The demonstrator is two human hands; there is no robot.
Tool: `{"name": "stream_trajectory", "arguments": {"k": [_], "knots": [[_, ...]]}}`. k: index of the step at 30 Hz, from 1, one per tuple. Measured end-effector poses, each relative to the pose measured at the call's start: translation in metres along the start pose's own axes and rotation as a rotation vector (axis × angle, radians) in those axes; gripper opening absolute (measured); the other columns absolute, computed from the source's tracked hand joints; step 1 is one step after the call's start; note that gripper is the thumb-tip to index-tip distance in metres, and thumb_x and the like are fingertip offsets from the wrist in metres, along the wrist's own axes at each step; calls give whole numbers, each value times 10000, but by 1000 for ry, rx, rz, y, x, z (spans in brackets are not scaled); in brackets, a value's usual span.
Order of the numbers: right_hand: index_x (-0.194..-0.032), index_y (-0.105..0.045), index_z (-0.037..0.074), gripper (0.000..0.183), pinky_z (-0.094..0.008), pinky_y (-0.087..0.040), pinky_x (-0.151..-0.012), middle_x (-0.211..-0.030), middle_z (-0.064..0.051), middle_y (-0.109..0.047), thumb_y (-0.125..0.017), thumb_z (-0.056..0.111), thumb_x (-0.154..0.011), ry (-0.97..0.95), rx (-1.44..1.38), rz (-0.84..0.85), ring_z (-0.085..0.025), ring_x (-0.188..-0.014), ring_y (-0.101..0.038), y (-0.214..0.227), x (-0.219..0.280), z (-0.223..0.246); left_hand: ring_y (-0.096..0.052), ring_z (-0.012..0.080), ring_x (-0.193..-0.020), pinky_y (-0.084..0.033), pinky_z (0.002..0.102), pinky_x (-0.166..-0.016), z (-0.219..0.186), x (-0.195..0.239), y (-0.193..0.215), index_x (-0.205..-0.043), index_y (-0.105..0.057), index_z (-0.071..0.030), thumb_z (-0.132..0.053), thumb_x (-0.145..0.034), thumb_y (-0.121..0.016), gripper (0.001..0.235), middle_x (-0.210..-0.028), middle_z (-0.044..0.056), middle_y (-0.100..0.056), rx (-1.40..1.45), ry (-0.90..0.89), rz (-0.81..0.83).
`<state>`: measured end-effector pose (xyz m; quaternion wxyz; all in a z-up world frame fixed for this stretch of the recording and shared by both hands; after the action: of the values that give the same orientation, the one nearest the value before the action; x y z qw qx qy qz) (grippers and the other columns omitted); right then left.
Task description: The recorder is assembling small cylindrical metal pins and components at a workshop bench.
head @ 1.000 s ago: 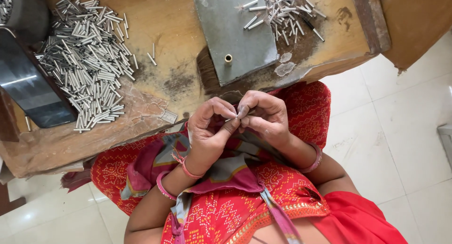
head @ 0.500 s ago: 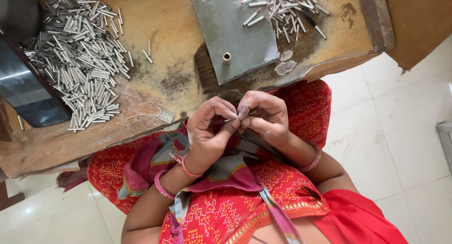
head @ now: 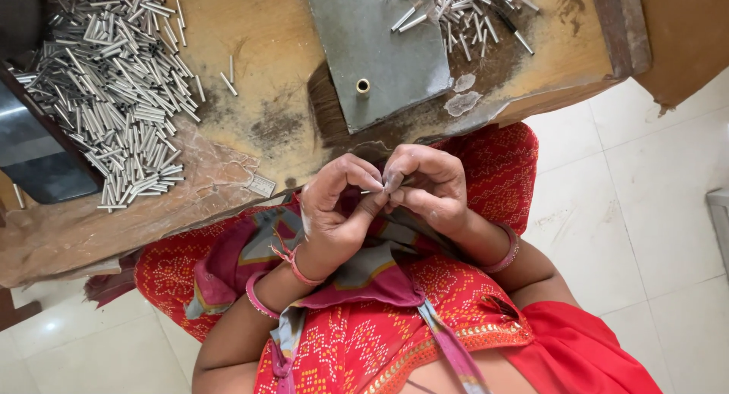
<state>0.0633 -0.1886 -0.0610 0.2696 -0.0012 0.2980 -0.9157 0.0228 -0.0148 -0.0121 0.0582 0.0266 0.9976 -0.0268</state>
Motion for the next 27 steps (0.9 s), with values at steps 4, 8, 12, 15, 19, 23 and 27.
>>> {"name": "stream_trajectory", "arguments": {"k": [4,8,12,15,19,23,27], "knots": [[-957,-633,-58,155,-267,-537,-726,-956,-117,-620,-546,-122,-846,-6,7,7,-152,-780,-618,3,1,0,-654,112,-855,-560,254,-743,0,-2,0,-966,-602,-15,163,-910,-683,203,-997,68,-644,0,6,9],[-956,-643,-54,163,-266,-532,-722,-947,-118,-630,-578,-125,-825,-2,34,20,-153,-786,-627,5,0,-1,-658,125,-831,-557,255,-729,-1,-3,0,-962,-601,-23,153,-899,-702,213,-972,71,-655,-81,-34,22],[-963,-649,-50,190,-267,-542,-718,-946,-119,-638,-582,-128,-803,2,28,27,-157,-784,-638,8,1,-3,-661,128,-832,-557,256,-733,-2,-4,0,-969,-596,-28,153,-904,-701,219,-979,76,-654,-106,-36,32],[-952,-645,-47,192,-265,-548,-712,-945,-121,-644,-582,-133,-793,9,66,46,-158,-789,-642,8,-1,-2,-662,129,-841,-553,256,-743,-2,-3,0,-976,-599,-29,156,-906,-696,220,-982,78,-655,-102,-24,41],[-947,-645,-44,217,-240,-532,-676,-926,-113,-645,-531,-133,-786,38,60,67,-156,-782,-642,9,-3,0,-656,141,-855,-541,261,-762,-2,-4,0,-981,-599,-30,150,-901,-698,221,-987,81,-657,-115,-37,43],[-929,-645,-38,203,-237,-517,-670,-899,-105,-641,-533,-135,-790,40,81,79,-152,-778,-635,9,-4,1,-648,149,-847,-525,261,-763,-3,-4,0,-979,-598,-34,137,-896,-708,220,-979,83,-659,-157,-47,46],[-922,-641,-36,195,-235,-513,-670,-882,-102,-643,-537,-132,-788,33,92,72,-148,-776,-635,9,-3,0,-651,152,-842,-524,262,-763,-3,-4,0,-977,-602,-34,129,-894,-717,216,-971,84,-657,-176,-51,46]]}}
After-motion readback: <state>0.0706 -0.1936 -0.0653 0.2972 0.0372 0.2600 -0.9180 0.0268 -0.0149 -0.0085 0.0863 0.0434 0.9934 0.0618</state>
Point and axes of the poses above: each hand's wrist, its own x-axis away from the middle knuckle, its own y-axis out of the back of the hand, z = x × y, the point moved 1 cm from there along -x, towards the middle knuckle
